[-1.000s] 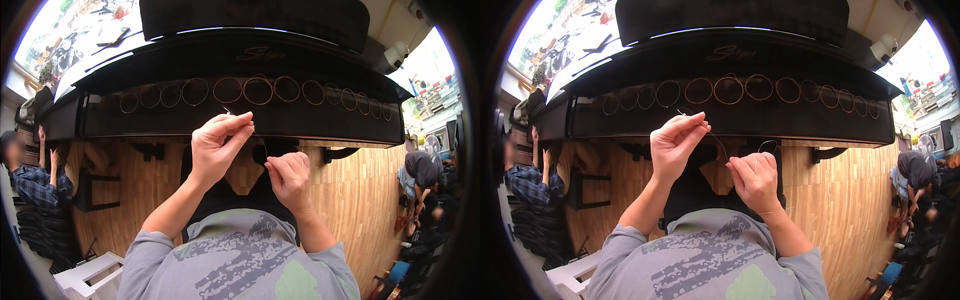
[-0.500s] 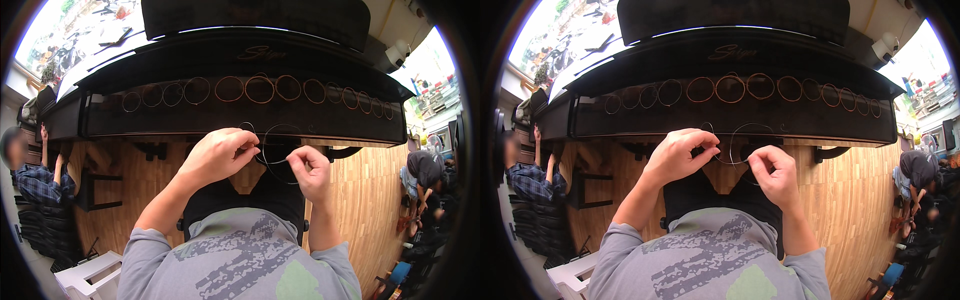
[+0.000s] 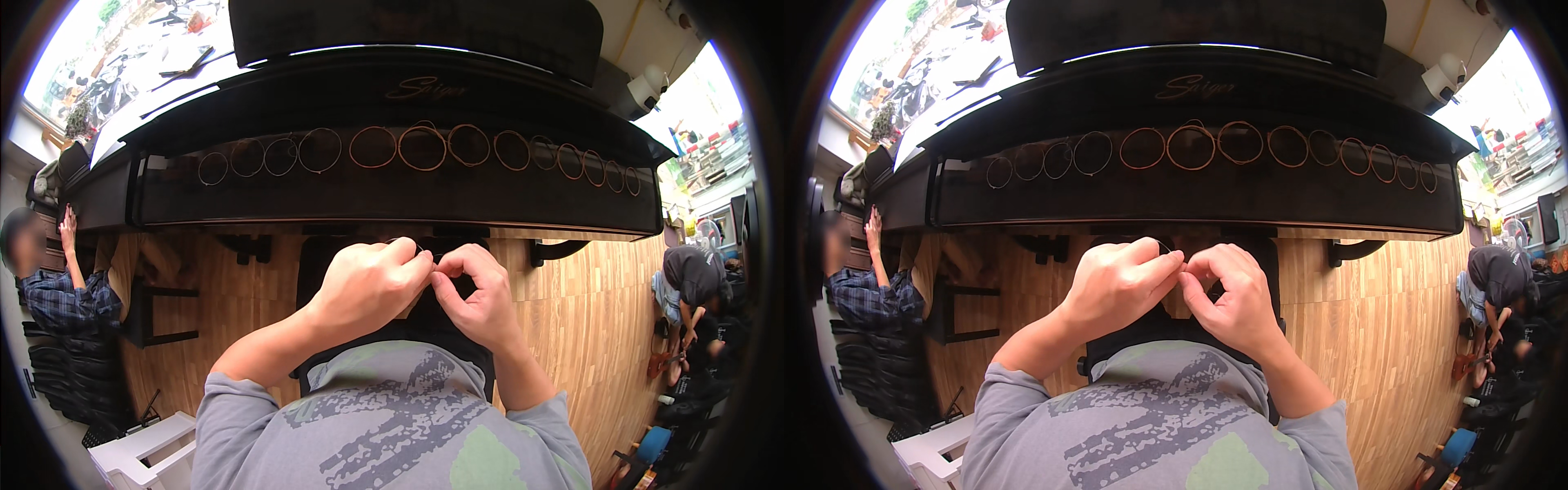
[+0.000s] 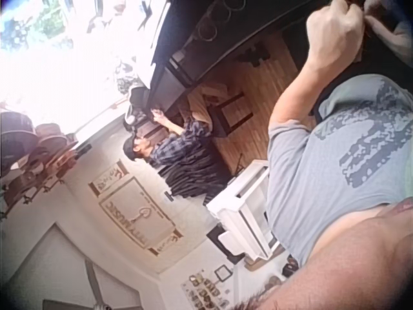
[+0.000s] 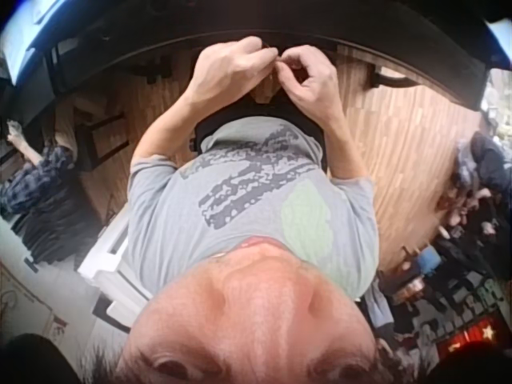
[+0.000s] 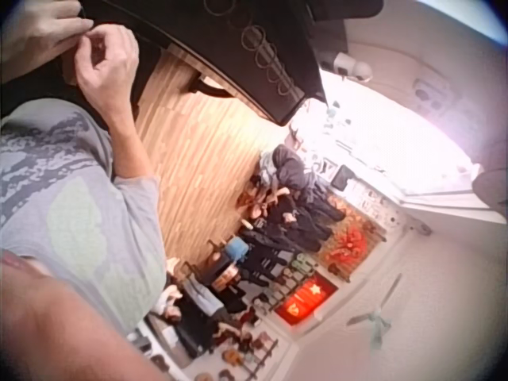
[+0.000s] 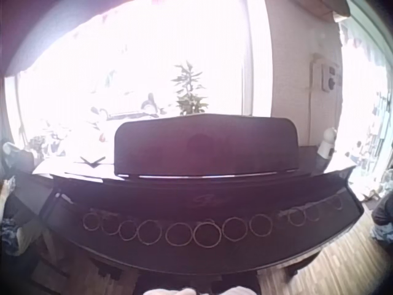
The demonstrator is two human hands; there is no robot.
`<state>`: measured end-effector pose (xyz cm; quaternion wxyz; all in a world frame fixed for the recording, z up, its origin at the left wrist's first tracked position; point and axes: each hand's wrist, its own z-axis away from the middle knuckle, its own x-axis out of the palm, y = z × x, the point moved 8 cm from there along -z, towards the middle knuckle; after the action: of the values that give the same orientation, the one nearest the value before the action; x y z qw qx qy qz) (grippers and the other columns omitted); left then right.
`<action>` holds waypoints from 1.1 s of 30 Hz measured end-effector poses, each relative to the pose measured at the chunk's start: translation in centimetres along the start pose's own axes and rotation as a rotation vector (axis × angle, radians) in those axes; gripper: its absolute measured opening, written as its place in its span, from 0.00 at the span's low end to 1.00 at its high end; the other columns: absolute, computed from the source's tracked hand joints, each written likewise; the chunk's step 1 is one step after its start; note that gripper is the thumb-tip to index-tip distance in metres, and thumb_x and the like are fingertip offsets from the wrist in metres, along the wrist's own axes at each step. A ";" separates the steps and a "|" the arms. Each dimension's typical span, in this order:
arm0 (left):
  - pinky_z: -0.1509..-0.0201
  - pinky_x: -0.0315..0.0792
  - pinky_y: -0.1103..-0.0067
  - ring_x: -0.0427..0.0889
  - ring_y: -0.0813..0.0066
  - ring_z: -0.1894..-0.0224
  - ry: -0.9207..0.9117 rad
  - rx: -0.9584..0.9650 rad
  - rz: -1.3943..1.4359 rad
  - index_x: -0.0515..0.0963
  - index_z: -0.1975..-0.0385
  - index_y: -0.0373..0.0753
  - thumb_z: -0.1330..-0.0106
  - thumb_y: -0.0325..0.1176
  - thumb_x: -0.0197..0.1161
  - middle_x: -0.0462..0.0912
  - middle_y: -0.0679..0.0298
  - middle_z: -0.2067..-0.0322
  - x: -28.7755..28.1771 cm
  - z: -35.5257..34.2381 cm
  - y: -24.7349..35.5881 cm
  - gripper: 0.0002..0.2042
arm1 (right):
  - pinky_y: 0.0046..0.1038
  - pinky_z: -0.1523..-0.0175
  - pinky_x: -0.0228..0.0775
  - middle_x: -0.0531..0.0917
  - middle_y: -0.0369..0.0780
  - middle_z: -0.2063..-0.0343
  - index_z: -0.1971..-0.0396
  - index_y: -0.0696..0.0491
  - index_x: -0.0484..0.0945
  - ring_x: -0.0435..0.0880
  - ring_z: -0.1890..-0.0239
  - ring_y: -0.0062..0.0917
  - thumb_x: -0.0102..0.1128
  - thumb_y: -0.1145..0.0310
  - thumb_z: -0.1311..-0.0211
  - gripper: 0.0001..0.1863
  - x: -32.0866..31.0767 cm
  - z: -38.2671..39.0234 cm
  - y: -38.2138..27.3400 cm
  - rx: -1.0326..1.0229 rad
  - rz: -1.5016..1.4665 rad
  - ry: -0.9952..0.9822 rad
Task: The person bends and twists thin metal wire by hand into circular loops. They repeatedly form loops, adjust their shape, and place the finished pieces on the surface of a black piano. The task involves continuous hand manipulation of the wire without using tools.
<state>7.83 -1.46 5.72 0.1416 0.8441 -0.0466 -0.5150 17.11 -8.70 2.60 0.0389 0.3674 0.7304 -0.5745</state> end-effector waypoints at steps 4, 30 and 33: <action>0.80 0.68 0.79 0.73 0.76 0.81 0.066 0.091 -0.056 0.77 0.80 0.41 0.55 0.30 0.70 0.69 0.69 0.80 -1.3 -1.0 0.5 0.07 | 0.24 0.63 0.73 0.81 0.41 0.67 0.63 0.59 0.79 0.81 0.68 0.25 0.57 0.79 0.44 0.09 0.7 -0.8 -0.1 0.084 -0.310 0.036; 0.83 0.62 0.91 0.69 0.90 0.80 0.362 -0.412 1.389 0.68 0.75 0.38 0.33 0.29 0.55 0.74 0.66 0.74 1.1 -1.5 -7.4 0.08 | 0.13 0.71 0.61 0.76 0.29 0.77 0.60 0.57 0.79 0.69 0.75 0.08 0.55 0.68 0.33 0.09 1.0 -2.3 1.2 0.284 -0.544 -0.037; 0.84 0.63 0.91 0.70 0.88 0.82 0.438 -0.447 1.525 0.67 0.73 0.39 0.31 0.31 0.53 0.76 0.64 0.75 1.7 -1.4 -7.9 0.08 | 0.13 0.71 0.60 0.75 0.29 0.78 0.61 0.58 0.79 0.67 0.76 0.08 0.54 0.67 0.33 0.10 0.9 -2.4 1.1 0.249 -0.521 -0.015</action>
<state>9.30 5.97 2.61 0.6230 0.6140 -0.4745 -0.0984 18.01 -6.12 2.07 -0.1500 0.1651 0.7238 -0.6530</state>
